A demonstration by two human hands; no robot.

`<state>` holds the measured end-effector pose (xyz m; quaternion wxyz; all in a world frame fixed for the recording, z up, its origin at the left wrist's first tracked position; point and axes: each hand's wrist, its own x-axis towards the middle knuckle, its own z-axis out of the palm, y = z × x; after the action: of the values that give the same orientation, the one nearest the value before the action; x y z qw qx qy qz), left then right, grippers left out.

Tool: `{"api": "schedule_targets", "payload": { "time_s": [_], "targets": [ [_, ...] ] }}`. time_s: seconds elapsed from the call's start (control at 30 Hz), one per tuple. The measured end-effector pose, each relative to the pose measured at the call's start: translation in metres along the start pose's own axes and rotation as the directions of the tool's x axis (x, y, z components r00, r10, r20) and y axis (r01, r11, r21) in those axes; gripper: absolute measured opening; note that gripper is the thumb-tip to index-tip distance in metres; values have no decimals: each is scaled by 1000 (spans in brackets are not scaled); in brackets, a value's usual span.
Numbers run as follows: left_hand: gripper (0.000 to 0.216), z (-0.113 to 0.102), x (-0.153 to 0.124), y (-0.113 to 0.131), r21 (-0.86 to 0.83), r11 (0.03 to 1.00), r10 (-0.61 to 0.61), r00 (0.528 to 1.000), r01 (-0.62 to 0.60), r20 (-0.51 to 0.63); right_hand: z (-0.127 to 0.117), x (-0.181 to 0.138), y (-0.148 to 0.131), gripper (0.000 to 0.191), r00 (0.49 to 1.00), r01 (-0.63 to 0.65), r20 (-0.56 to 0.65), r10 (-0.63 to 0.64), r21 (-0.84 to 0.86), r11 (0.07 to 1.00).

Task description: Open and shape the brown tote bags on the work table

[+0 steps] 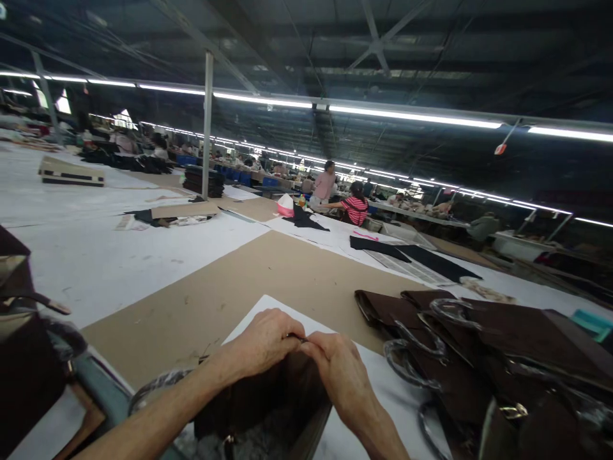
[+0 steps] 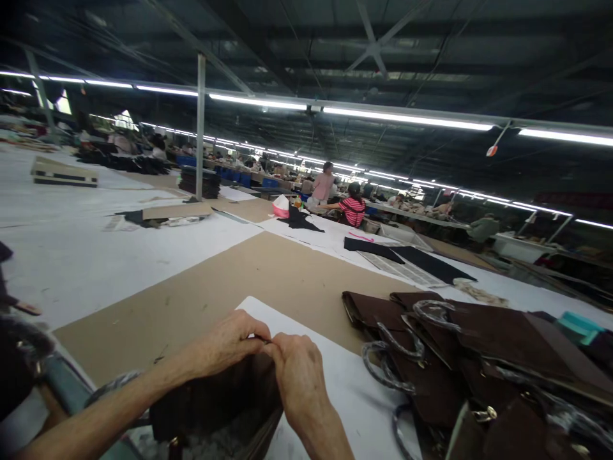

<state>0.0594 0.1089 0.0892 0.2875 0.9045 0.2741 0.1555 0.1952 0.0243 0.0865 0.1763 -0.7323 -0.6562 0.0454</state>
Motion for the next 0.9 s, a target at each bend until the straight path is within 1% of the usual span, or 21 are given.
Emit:
{"api": "schedule_targets", "payload": {
  "time_s": [0.07,0.13,0.23,0.3,0.37,0.4,0.47,0.53,0.6,0.7,0.8,0.9],
  "targets": [
    [17,-4,-4,3,35,999,-29,1000,29,10,0,0,1,26,1000,-2,0,2,-5,1000],
    [17,-13,-12,5,86,994,-73,997,71,23,0,-1,1,26,1000,-8,-1,8,-7,1000],
    [36,-31,-30,8,149,971,-195,980,188,29,-1,-1,1,27,1000,-16,11,16,-9,1000],
    [36,-38,-41,5,148,951,-277,961,272,15,-1,-1,1,30,999,-12,33,13,-23,1000],
    [29,-38,-50,-1,83,948,-310,951,308,15,-2,0,1,32,998,-14,55,16,-38,999],
    [25,-36,-53,-5,27,951,-308,951,307,15,-3,1,1,31,998,-18,61,20,-26,1000],
    [20,-29,-56,-13,-87,955,-284,959,284,5,-3,2,2,26,996,-39,81,34,59,997],
    [19,-23,-56,-18,-161,956,-252,968,246,-14,-4,5,2,32,993,-58,110,39,178,982],
    [21,-20,-54,-21,-190,959,-216,976,209,-18,-6,8,3,36,989,-55,146,15,272,961],
    [25,-21,-52,-22,-200,961,-196,980,190,-14,-8,17,3,28,979,14,184,-84,355,935],
    [25,-23,-50,-22,-213,955,-213,977,206,-9,-8,25,2,26,964,62,216,-155,384,921],
    [23,-25,-48,-24,-249,945,-216,976,212,14,-7,30,1,26,959,56,237,-153,373,926]
  ]
}}
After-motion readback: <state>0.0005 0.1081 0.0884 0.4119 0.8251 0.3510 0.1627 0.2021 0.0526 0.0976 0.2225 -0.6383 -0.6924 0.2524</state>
